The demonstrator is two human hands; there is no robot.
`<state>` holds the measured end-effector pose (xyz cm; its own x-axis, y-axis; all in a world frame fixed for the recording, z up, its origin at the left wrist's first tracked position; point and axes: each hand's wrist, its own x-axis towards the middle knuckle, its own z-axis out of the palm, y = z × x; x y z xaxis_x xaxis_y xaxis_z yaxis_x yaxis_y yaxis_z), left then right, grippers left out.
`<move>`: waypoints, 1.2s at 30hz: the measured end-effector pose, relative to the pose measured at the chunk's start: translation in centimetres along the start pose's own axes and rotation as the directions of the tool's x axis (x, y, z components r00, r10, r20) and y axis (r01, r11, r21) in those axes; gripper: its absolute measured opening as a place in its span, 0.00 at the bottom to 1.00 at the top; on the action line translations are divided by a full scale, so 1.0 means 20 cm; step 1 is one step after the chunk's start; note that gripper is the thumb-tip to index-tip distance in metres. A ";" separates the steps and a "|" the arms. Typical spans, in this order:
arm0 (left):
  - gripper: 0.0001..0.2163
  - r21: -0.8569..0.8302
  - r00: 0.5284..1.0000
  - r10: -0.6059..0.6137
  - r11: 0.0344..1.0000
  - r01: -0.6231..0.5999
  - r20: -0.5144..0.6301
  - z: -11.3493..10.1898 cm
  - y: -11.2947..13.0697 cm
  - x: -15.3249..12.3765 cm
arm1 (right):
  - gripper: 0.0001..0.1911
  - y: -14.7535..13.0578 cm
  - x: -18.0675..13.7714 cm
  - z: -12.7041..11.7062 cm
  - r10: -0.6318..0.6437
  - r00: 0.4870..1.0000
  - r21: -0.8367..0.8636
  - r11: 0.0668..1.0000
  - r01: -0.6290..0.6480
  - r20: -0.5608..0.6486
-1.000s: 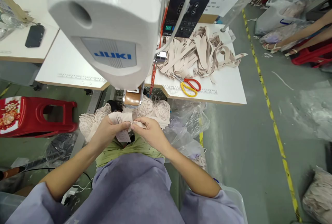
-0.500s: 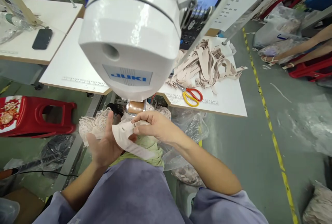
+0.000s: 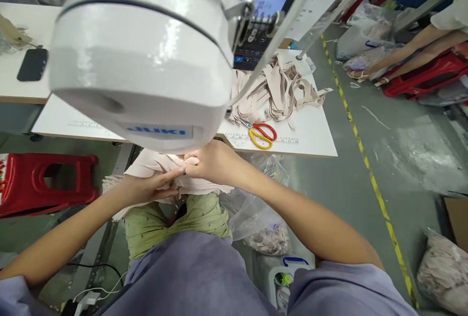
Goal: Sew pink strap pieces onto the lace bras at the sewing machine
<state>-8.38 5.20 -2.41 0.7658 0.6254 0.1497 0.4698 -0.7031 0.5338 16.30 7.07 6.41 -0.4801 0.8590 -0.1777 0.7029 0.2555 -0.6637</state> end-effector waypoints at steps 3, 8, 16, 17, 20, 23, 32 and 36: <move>0.23 0.027 0.999 -0.051 0.998 0.050 0.019 0.00 -0.02 -0.01 | 0.12 0.02 0.00 0.00 -0.019 1.000 -0.004 1.000 0.020 0.019; 0.26 0.179 0.999 -0.047 0.983 0.045 0.004 0.00 0.05 -0.01 | 0.07 0.13 -0.07 0.10 -0.136 0.965 0.013 0.990 0.143 -0.226; 0.31 0.155 0.987 -0.137 0.977 0.148 -0.081 0.04 0.18 0.00 | 0.10 0.22 -0.10 0.21 -0.094 0.927 0.089 0.987 0.134 -0.364; 0.32 0.157 0.987 -0.132 0.977 0.145 -0.087 0.05 0.19 0.00 | 0.09 0.21 -0.10 0.20 -0.089 0.925 0.099 0.986 0.134 -0.370; 0.35 0.190 0.990 -0.077 0.977 0.098 -0.116 0.07 0.20 0.01 | 0.08 0.20 -0.09 0.18 -0.093 0.920 0.107 0.984 0.144 -0.380; 0.36 0.267 0.986 -0.052 0.959 0.093 -0.156 0.08 0.20 0.02 | 0.08 0.21 -0.09 0.20 -0.143 0.897 0.070 0.980 0.189 -0.418; 0.29 0.208 0.990 -0.112 0.970 0.129 -0.090 0.01 0.20 -0.03 | 0.16 0.30 -0.13 0.30 -0.510 0.700 -0.365 0.857 0.364 -0.500; 0.25 0.236 0.999 -0.032 0.971 0.022 0.038 -0.07 0.12 -0.03 | 0.16 0.27 -0.13 0.27 -0.475 0.746 -0.371 0.871 0.323 -0.467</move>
<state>-8.27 3.61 -0.11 0.7663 0.6345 0.1007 0.5772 -0.7489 0.3256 18.42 3.83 -0.64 -0.4474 0.7262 0.5220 0.6519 0.6644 -0.3655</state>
